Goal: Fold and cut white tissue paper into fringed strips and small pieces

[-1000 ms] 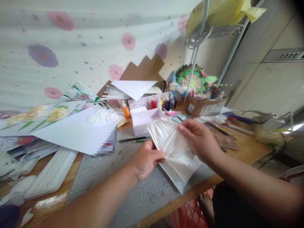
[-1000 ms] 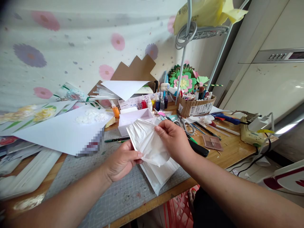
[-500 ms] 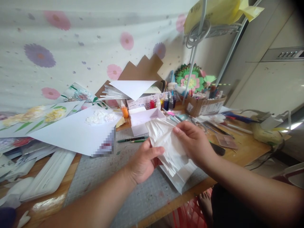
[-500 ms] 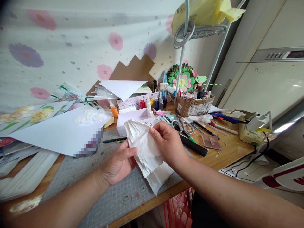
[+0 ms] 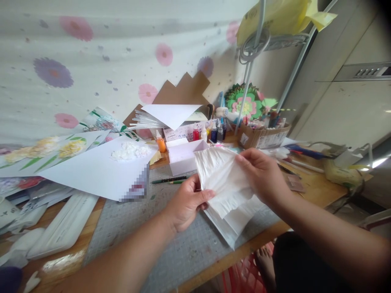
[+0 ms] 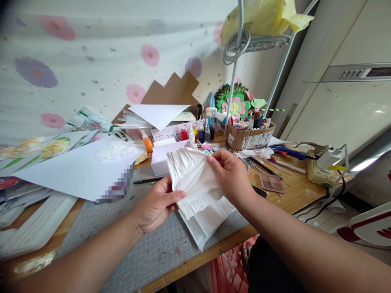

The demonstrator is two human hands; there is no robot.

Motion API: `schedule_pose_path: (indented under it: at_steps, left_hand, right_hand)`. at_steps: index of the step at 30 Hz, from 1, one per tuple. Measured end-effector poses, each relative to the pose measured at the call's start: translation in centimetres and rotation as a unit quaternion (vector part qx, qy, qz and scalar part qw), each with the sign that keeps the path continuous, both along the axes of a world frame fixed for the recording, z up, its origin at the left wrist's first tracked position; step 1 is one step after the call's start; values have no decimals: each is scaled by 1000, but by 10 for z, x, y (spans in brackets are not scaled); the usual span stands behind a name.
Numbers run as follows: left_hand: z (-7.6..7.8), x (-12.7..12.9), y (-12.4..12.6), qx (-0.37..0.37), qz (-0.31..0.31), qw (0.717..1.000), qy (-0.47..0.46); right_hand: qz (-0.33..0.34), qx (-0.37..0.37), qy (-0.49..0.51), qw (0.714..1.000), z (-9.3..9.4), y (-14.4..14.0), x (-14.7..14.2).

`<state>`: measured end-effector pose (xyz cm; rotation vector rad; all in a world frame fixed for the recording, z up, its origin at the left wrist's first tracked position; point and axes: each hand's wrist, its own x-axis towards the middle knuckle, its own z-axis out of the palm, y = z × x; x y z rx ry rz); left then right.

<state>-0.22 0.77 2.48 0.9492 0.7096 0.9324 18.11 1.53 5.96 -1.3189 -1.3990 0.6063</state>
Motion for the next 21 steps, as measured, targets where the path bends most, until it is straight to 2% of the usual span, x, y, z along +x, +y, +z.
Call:
schedule_pose_path:
  at_steps: [9,16,21]
  left_hand:
    - [0,-2,2,4,9,999,32]
    - [-1,0,3,14,38,998,52]
    - [1,0,2,26,34,997,67]
  right_hand:
    - [-27,10,-20,999,4,1,10]
    - [-33,21,-42,998,6,-1,8]
    - [-35,35,-27,998,6,-2,5]
